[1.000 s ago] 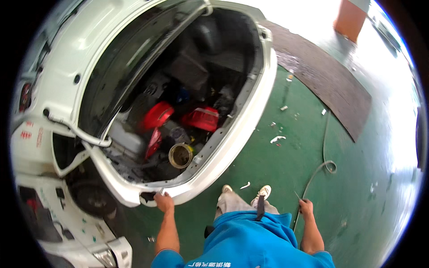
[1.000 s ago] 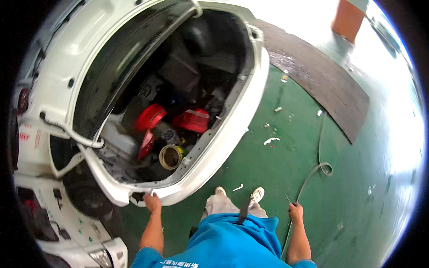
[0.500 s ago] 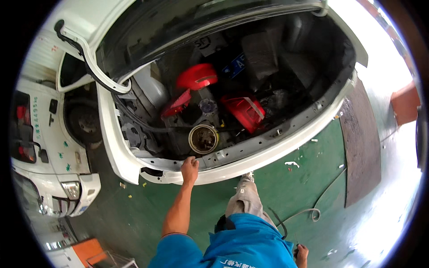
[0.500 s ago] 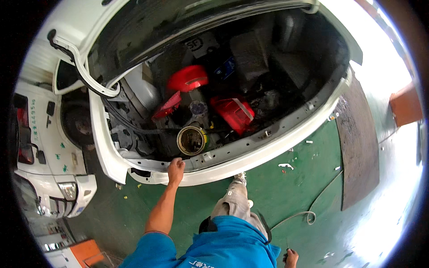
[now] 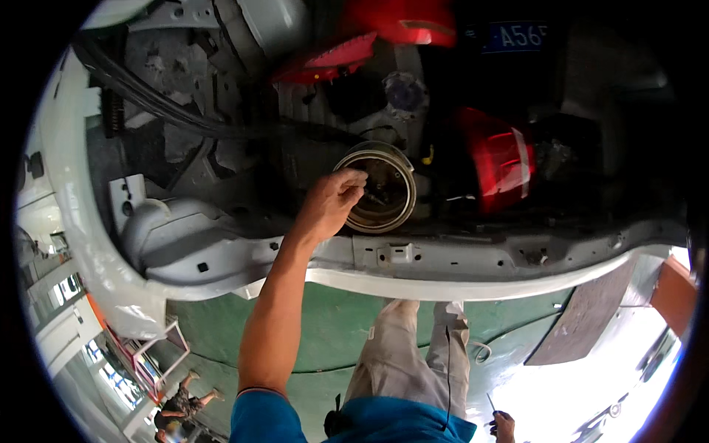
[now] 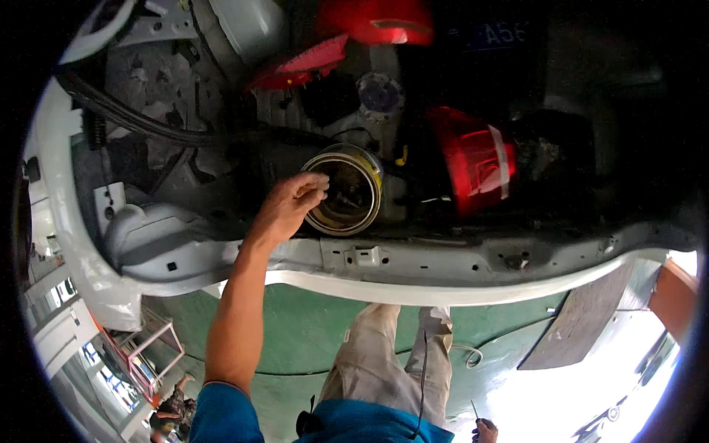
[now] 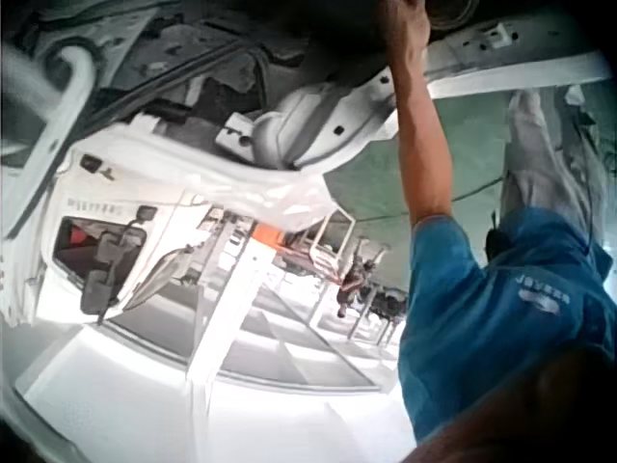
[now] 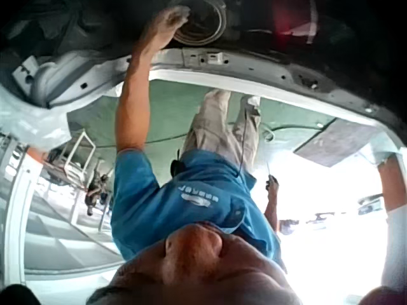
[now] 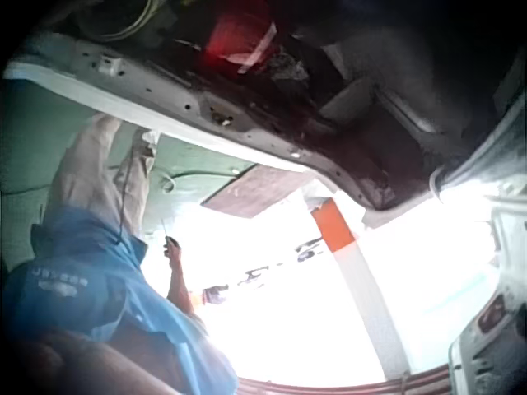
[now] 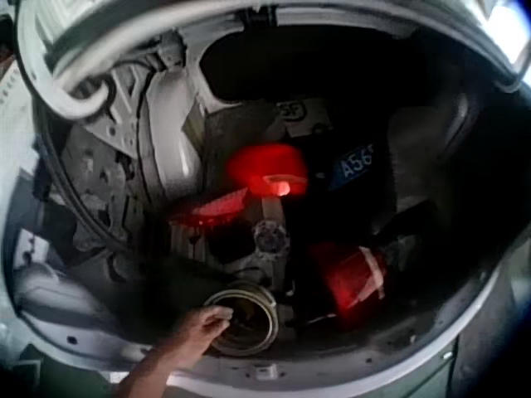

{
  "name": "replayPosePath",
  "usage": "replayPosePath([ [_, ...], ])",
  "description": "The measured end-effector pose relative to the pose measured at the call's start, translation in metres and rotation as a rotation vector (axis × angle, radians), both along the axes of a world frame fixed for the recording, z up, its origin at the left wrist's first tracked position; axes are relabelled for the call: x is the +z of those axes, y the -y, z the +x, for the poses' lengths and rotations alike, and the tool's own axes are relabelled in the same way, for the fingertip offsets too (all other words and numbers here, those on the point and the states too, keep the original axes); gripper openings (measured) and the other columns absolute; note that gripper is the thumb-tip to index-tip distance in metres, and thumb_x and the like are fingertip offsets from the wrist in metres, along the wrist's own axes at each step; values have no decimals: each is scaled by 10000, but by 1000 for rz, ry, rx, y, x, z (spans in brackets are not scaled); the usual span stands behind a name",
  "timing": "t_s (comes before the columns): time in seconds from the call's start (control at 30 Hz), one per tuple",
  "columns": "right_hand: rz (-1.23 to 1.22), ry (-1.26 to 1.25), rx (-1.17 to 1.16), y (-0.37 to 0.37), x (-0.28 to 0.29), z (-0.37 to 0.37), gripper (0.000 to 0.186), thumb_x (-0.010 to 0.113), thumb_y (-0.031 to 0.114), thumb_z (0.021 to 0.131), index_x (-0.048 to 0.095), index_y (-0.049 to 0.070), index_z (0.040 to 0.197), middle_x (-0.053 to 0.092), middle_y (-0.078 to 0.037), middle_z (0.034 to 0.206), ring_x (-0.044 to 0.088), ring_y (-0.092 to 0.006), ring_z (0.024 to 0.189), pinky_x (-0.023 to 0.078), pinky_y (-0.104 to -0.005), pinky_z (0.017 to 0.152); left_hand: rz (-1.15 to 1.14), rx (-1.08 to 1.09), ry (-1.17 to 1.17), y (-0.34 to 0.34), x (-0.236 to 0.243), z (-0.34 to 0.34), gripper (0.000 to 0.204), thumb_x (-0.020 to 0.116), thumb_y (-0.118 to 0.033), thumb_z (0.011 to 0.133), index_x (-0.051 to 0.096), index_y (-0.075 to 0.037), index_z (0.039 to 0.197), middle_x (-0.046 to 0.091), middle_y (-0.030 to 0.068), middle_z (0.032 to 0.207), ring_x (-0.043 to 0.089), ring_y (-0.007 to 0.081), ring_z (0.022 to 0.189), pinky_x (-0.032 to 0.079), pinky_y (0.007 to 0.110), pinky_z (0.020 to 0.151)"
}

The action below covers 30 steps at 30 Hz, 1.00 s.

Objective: The person aligns a white car bumper to the rear of a white sedan and secures it using a screwdriver. They repeatedly retrieve screws from a small metal can inside the trunk and fasten them along the bumper edge.

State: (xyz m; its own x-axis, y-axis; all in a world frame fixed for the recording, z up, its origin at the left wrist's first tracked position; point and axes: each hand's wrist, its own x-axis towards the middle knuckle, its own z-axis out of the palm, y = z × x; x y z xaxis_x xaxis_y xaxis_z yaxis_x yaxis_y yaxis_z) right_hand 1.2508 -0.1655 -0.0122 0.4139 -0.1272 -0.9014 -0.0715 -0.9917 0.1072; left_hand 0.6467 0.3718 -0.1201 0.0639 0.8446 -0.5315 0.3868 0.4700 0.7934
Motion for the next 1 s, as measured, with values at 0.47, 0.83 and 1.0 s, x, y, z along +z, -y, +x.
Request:
replayPosePath([
  [0.47, -98, 1, 266, -132, -100, 12, 369, 618, 181, 940, 609, -40, 1235, 612, -102, 737, 506, -120, 497, 414, -255, 439, 40, -594, -709, -26, -86, 39, 131, 623, -2, 835, 697, 28, 939, 689, 232, 899, 677, 399, 936, 537, 491, 822],
  [0.83, -178, 30, 264, -121, -100, 7, 366, 614, 173, 952, 599, -38, 1251, 606, -101, 735, 497, -109, 514, 404, -257, 444, -82, -830, -741, -45, -120, 39, 264, 607, -15, 841, 700, -45, 1087, 701, 222, 1038, 675, 374, 975, 547, 469, 843],
  [1.0, -152, 19, 261, -120, -105, 4, 350, 608, 162, 956, 604, -37, 1244, 612, -104, 744, 505, -119, 516, 406, -259, 445, 157, -321, -583, -41, -109, 29, 273, 527, -31, 895, 646, -21, 1141, 674, 216, 1080, 596, 357, 1144, 488, 480, 970],
])
